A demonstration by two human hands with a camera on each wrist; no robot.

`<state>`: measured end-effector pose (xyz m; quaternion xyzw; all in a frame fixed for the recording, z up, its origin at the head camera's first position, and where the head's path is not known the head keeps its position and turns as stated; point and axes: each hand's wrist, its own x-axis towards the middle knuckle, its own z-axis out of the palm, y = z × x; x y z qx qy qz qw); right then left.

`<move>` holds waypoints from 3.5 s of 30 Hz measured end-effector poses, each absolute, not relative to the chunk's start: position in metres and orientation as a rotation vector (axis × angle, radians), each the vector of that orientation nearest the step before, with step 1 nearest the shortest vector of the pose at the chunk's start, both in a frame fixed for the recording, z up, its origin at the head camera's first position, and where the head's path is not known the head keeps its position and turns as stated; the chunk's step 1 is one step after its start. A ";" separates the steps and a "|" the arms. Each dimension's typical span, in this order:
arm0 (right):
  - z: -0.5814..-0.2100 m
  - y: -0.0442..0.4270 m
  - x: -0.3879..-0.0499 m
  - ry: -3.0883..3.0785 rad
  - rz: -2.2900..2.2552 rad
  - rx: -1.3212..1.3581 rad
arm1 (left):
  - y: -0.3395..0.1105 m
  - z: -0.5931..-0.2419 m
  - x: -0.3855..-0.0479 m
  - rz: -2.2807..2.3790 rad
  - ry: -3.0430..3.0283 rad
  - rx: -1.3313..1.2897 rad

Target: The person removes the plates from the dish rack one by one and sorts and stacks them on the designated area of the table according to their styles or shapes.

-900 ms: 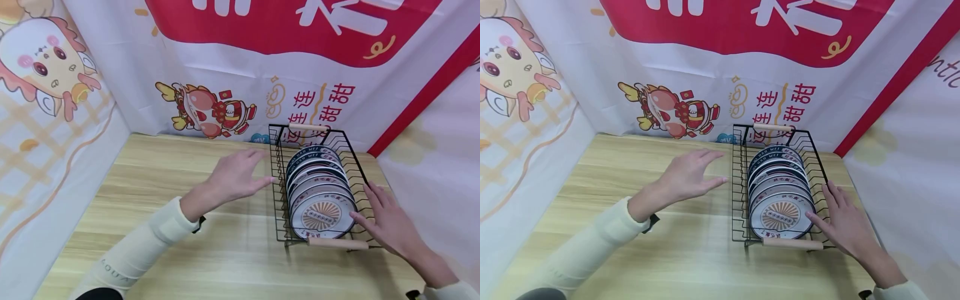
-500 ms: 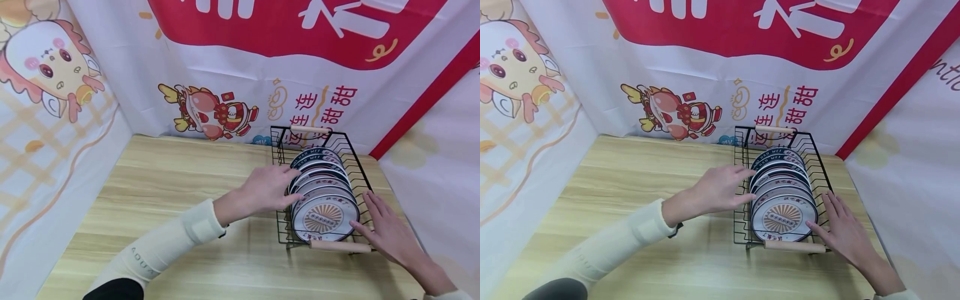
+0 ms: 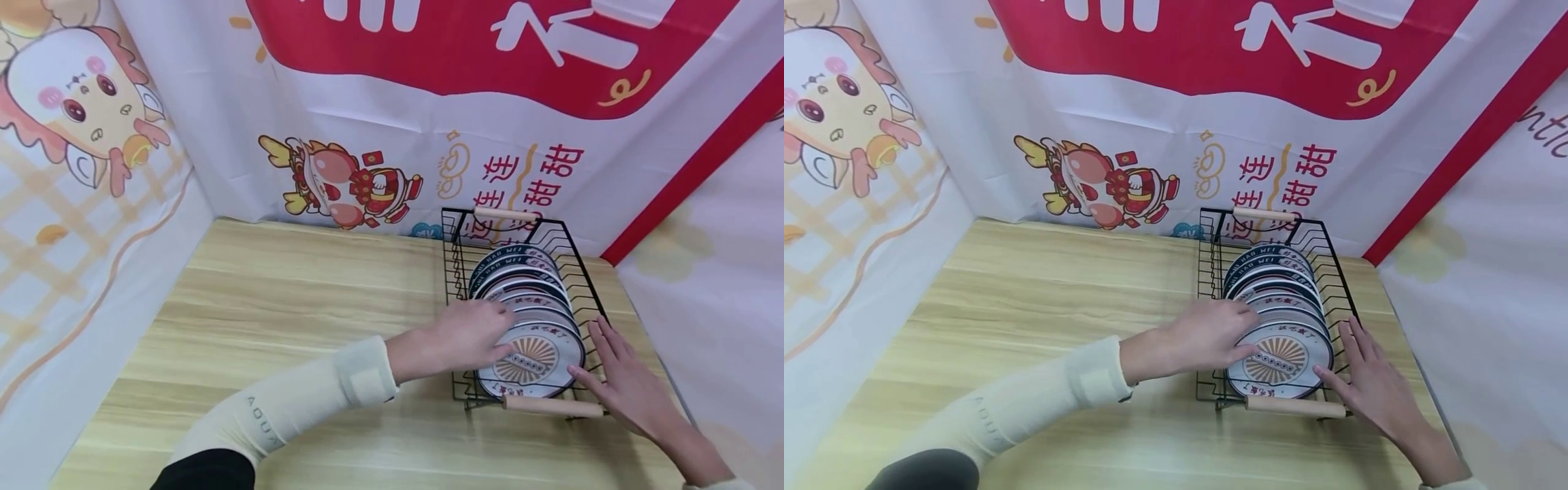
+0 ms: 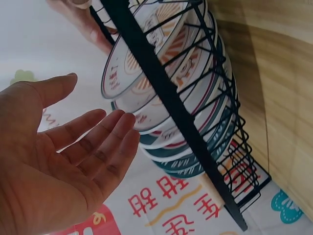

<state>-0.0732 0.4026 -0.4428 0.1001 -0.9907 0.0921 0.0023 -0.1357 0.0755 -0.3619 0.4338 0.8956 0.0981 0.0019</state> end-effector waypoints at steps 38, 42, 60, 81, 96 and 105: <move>-0.445 0.401 -0.070 -3.145 0.305 0.266 | 0.117 -0.386 -0.145 0.341 2.671 1.333; -0.444 0.401 -0.070 -3.154 0.298 0.253 | 0.114 -0.388 -0.145 0.395 2.667 1.328; -0.446 0.402 -0.068 -3.102 0.323 0.266 | 0.090 -0.372 -0.139 0.647 2.726 1.256; -0.444 0.403 -0.068 -3.089 0.384 0.275 | -0.028 -0.307 -0.174 1.326 2.734 0.906; -0.445 0.406 -0.070 -3.061 0.358 0.284 | -0.102 -0.352 -0.258 1.437 2.782 0.256; -0.444 0.404 -0.070 -3.065 0.371 0.261 | -0.110 -0.410 -0.285 1.482 2.569 -0.021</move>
